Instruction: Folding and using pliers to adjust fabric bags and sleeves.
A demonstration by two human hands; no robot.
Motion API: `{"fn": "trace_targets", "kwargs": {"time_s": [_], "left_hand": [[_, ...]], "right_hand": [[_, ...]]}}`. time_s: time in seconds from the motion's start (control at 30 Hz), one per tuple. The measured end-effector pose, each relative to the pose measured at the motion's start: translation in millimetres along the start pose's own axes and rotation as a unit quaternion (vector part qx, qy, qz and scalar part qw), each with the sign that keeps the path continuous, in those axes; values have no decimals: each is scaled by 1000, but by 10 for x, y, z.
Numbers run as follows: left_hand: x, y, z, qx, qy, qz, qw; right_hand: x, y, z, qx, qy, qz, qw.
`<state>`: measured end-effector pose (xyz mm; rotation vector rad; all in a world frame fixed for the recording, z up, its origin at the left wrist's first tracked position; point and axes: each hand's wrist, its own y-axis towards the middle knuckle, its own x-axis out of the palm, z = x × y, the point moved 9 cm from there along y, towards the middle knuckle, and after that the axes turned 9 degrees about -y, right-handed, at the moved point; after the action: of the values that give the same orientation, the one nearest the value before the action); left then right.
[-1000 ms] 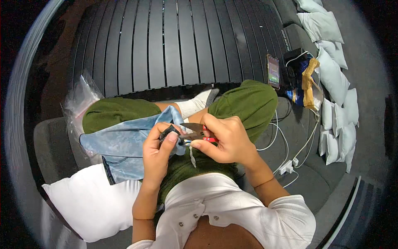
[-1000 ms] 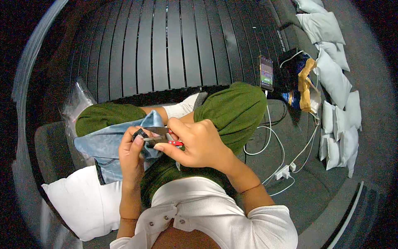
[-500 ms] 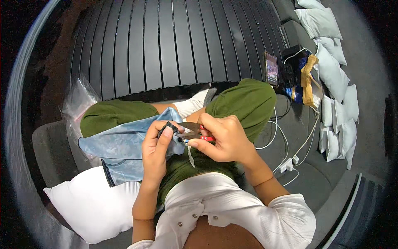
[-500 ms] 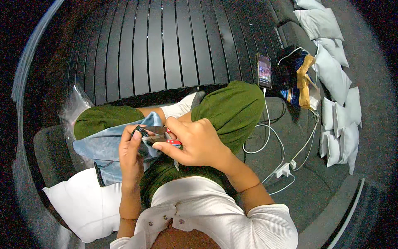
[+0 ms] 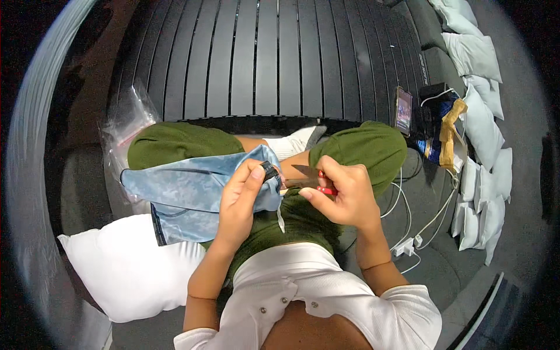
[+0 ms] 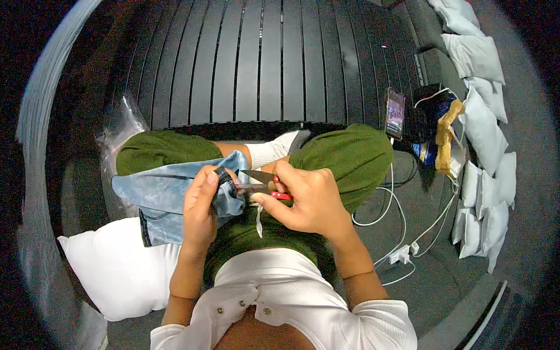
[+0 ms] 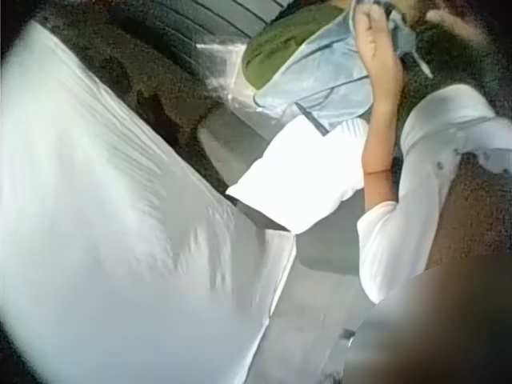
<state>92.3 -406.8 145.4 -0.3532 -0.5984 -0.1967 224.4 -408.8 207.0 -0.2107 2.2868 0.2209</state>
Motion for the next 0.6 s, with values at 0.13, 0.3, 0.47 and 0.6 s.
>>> {"fn": "trace_targets", "kwargs": {"time_s": [0.13,0.3,0.47,0.6], "left_hand": [[-11,-15,-37,-17,-7,-9,1000],[-34,-35,-24,-4,4,-10,1000],[-24,-49,19,7,9,-11,1000],[-21,-43,25,10,8,-19,1000]], "right_hand": [[91,-7,-41,-15,-13,-20,1000],[186,23,-104,-13,8,-28,999],[197,41,-171,-31,-33,-26,999],[190,41,-190,-31,-39,-15,999]]}}
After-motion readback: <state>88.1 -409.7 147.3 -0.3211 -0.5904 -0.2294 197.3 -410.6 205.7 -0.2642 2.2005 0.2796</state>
